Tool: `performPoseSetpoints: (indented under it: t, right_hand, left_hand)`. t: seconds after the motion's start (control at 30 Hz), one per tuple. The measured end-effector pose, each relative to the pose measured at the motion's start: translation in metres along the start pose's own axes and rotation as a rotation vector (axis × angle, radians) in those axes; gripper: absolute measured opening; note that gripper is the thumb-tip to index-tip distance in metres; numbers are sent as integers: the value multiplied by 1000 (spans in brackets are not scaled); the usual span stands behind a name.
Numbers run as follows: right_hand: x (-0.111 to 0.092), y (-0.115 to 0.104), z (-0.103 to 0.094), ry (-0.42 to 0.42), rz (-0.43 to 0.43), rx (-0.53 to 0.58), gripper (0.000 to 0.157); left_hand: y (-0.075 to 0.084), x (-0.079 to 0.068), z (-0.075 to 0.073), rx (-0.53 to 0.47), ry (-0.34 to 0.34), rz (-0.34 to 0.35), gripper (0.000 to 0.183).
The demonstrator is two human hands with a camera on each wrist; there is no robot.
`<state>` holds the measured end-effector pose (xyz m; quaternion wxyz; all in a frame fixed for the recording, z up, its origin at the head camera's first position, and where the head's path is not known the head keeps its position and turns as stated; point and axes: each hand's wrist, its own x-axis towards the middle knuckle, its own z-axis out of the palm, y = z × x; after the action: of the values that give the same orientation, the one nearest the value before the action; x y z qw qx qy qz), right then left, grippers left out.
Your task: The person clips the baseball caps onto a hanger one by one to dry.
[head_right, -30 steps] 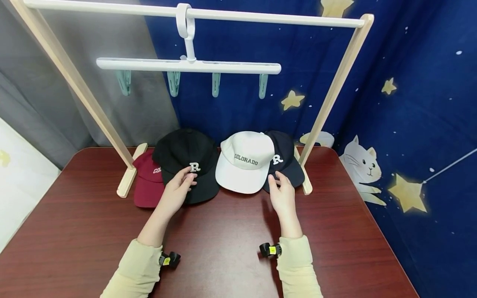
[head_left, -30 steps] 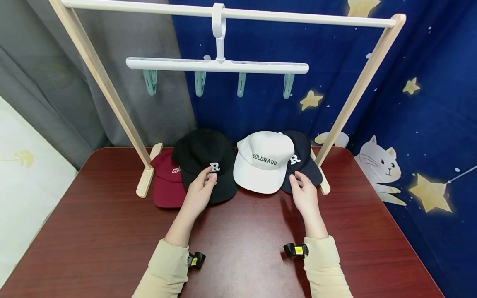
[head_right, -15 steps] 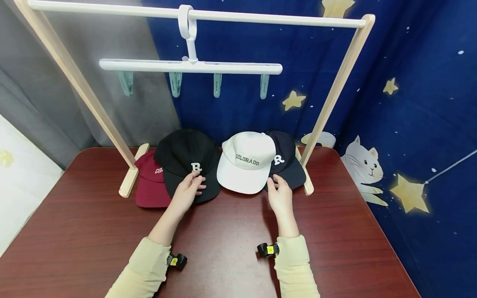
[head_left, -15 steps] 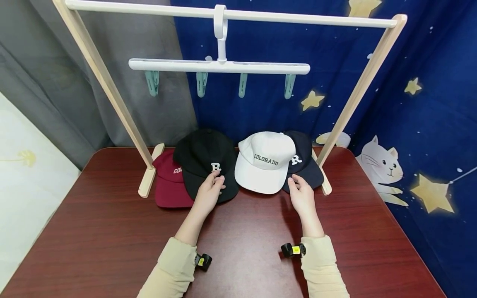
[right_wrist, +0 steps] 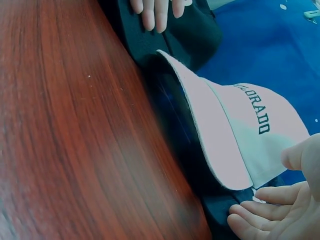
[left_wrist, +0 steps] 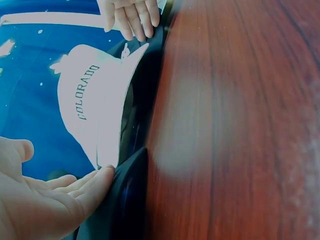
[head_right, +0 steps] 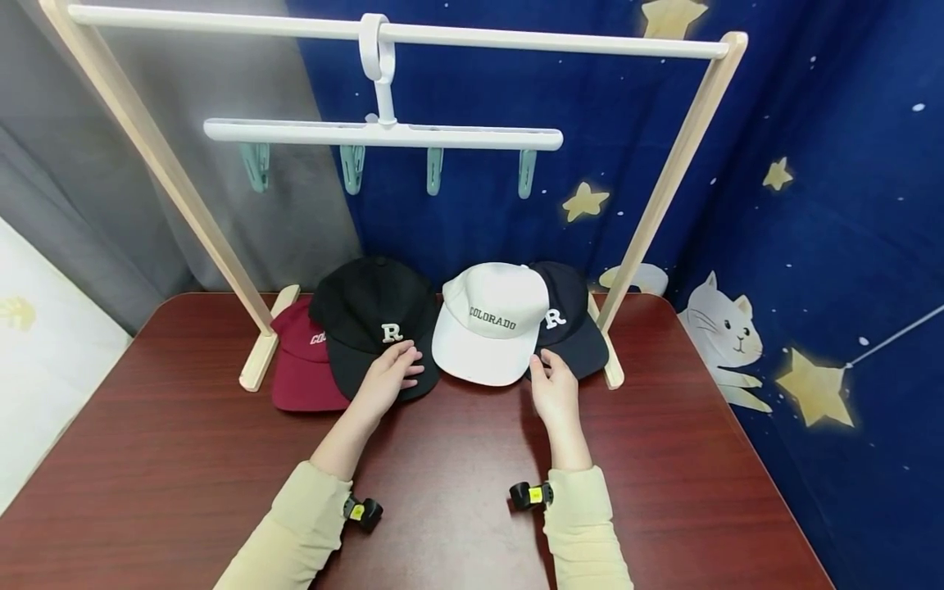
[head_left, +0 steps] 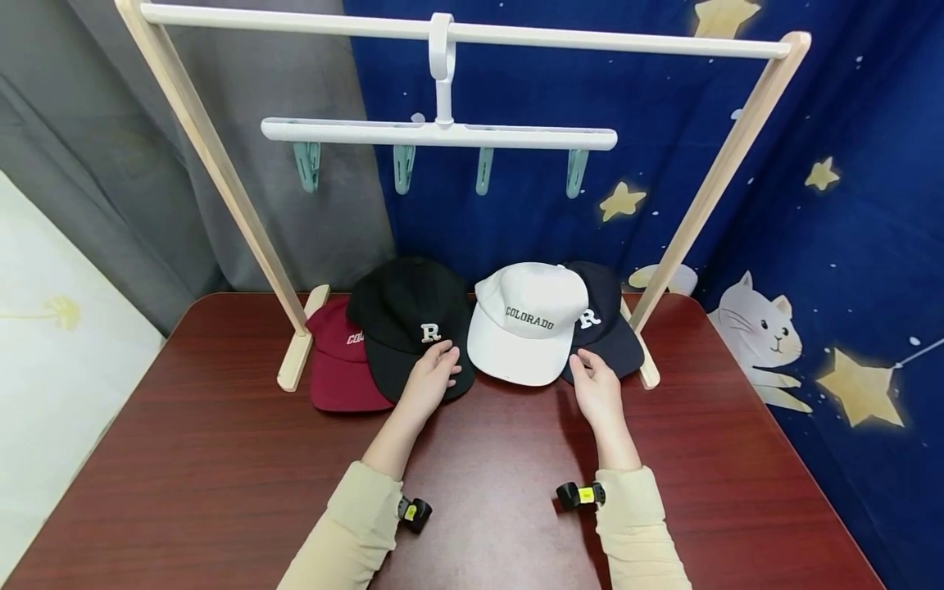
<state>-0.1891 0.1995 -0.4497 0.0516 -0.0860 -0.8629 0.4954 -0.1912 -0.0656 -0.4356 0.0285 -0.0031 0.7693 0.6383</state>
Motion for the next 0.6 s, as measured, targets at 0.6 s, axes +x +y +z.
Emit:
performPoseSetpoints:
  t: [0.6]
  right_hand:
    - [5, -2, 6, -12, -6, 11, 47]
  left_hand:
    - [1, 12, 9, -48, -36, -58, 51]
